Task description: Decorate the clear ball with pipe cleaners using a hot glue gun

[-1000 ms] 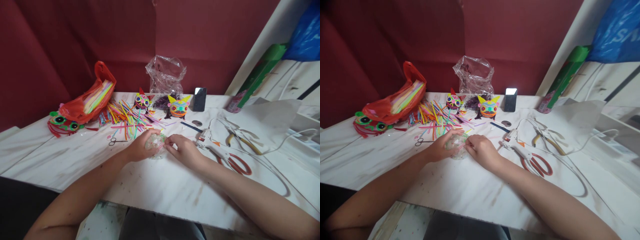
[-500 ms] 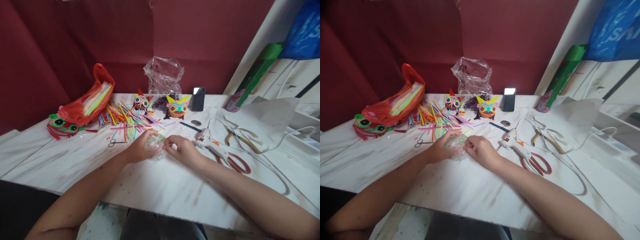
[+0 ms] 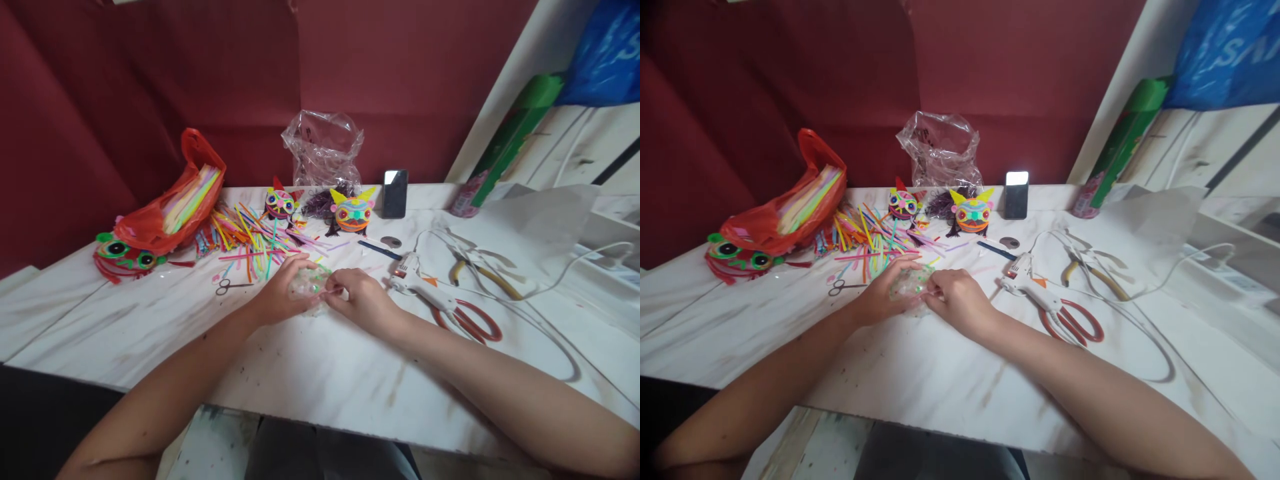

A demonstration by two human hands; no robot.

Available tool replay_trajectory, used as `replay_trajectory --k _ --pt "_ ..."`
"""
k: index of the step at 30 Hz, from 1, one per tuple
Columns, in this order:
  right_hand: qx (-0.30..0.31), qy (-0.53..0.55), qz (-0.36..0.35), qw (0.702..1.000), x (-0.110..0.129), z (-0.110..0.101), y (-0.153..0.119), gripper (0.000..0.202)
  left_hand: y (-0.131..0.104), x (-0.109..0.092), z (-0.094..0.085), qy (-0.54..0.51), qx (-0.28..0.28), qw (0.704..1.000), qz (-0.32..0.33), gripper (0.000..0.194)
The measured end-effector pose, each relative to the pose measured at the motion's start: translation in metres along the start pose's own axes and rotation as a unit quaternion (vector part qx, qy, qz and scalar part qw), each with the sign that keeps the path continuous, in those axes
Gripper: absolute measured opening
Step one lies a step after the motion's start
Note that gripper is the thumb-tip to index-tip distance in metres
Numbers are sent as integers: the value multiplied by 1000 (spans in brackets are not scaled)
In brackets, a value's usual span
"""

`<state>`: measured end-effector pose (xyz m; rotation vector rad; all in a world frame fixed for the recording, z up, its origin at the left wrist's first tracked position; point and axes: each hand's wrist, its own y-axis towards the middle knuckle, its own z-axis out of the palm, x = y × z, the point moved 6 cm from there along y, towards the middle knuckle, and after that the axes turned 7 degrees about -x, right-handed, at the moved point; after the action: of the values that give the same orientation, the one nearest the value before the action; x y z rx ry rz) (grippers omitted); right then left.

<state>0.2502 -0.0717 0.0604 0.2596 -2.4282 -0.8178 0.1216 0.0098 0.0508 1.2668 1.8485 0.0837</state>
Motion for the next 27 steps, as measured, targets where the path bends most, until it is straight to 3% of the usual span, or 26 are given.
replay_trajectory --k 8,12,16,27 --pt "23 60 54 996 -9 -1 -1 8 -1 6 1 -26 13 999 -46 63" --pt "24 65 66 995 -11 -1 0 8 0 5 1 -19 22 999 -32 65" --pt "27 66 70 995 -11 -1 0 10 1 2 1 -21 45 999 -19 60" --pt "32 89 42 995 -8 -3 -1 4 1 6 -3 -52 29 995 -85 65"
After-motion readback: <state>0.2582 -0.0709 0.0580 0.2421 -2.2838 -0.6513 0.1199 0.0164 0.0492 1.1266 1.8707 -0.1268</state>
